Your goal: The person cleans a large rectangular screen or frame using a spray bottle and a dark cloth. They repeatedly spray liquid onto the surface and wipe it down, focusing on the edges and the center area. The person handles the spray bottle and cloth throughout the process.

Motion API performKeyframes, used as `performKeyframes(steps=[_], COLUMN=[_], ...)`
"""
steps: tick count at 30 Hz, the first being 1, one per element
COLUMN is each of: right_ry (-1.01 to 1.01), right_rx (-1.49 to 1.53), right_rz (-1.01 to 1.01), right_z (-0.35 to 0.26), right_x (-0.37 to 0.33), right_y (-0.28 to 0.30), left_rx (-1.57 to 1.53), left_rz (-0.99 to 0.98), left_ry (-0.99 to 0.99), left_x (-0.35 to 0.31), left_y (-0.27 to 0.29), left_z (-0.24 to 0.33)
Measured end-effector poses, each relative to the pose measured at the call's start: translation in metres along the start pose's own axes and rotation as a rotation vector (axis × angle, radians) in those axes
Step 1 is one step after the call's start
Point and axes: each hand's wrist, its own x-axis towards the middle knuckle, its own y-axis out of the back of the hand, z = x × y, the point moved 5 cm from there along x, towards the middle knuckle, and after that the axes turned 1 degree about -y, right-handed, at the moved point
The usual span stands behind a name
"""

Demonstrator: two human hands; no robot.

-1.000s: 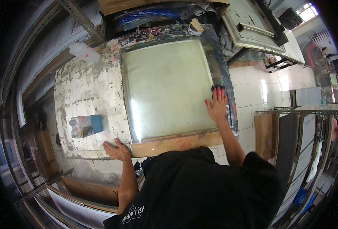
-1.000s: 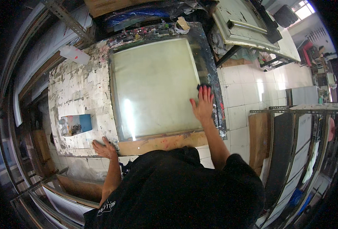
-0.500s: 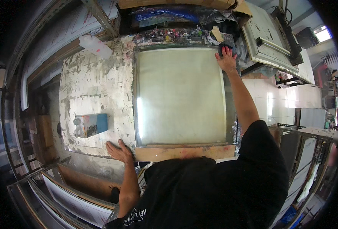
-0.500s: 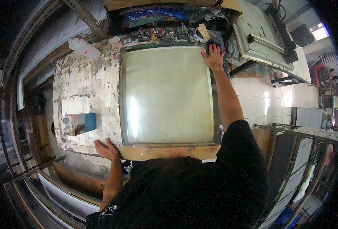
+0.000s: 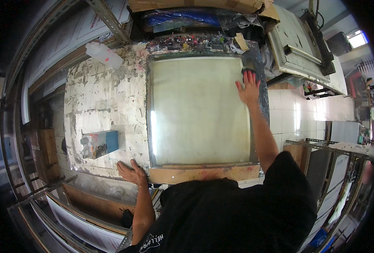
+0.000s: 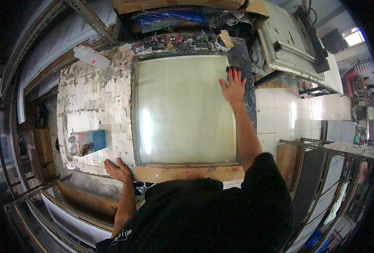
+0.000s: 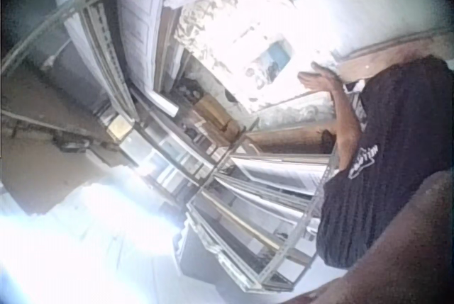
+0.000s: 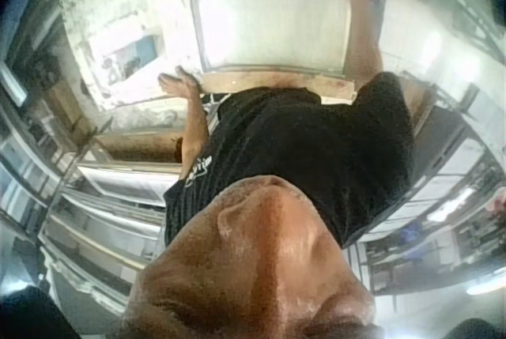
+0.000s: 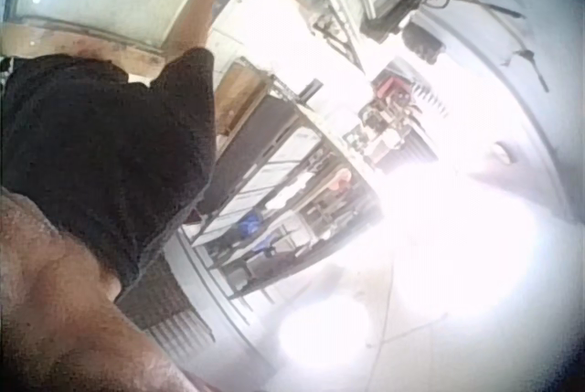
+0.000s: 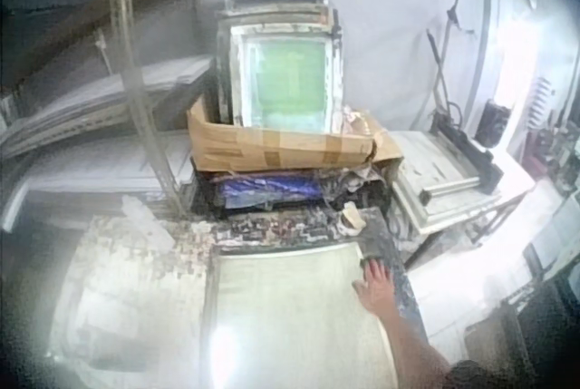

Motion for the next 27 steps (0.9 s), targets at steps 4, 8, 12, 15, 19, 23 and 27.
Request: performKeyframes(steps=[4,8,12,15,19,23,27], right_ry=[-0.046,-0.047,0.003,0.008,-0.074,-0.101,-0.054], right_rx=[-0.032,-0.028,0.005,0.013,-0.057,-0.037,-0.021], right_rz=[-0.026,0.011,0.071,0.073,-0.028,-0.048,-0.042], right_z=[0.02,0.008,-0.018,-0.009,0.027,0.031,0.022], right_x=[0.084,0.053,-0.036,-0.017,0.067,0.073,-0.025], right_y=[-0.01,-0.018,-0.004,-0.008,-0.014,-0.013,-0.003], left_rx=[-0.032,0.002,-0.005,0.01,-0.02,-0.016,-0.037], left_rz=[0.001,0.031,0.055,0.054,0.058,0.05,0.062], left_ry=[-0.015,-0.031,-0.036,-0.036,-0.055,-0.045,-0.062], left_x=[0.001,-0.001,-0.001,-0.003,-0.003,-0.001,-0.001], left_y=[0.001,0.0,0.003,0.001,0.0,0.002,0.004], left_z=[0.007,0.002,-0.002,-0.004,-0.001,0.003,0.003])
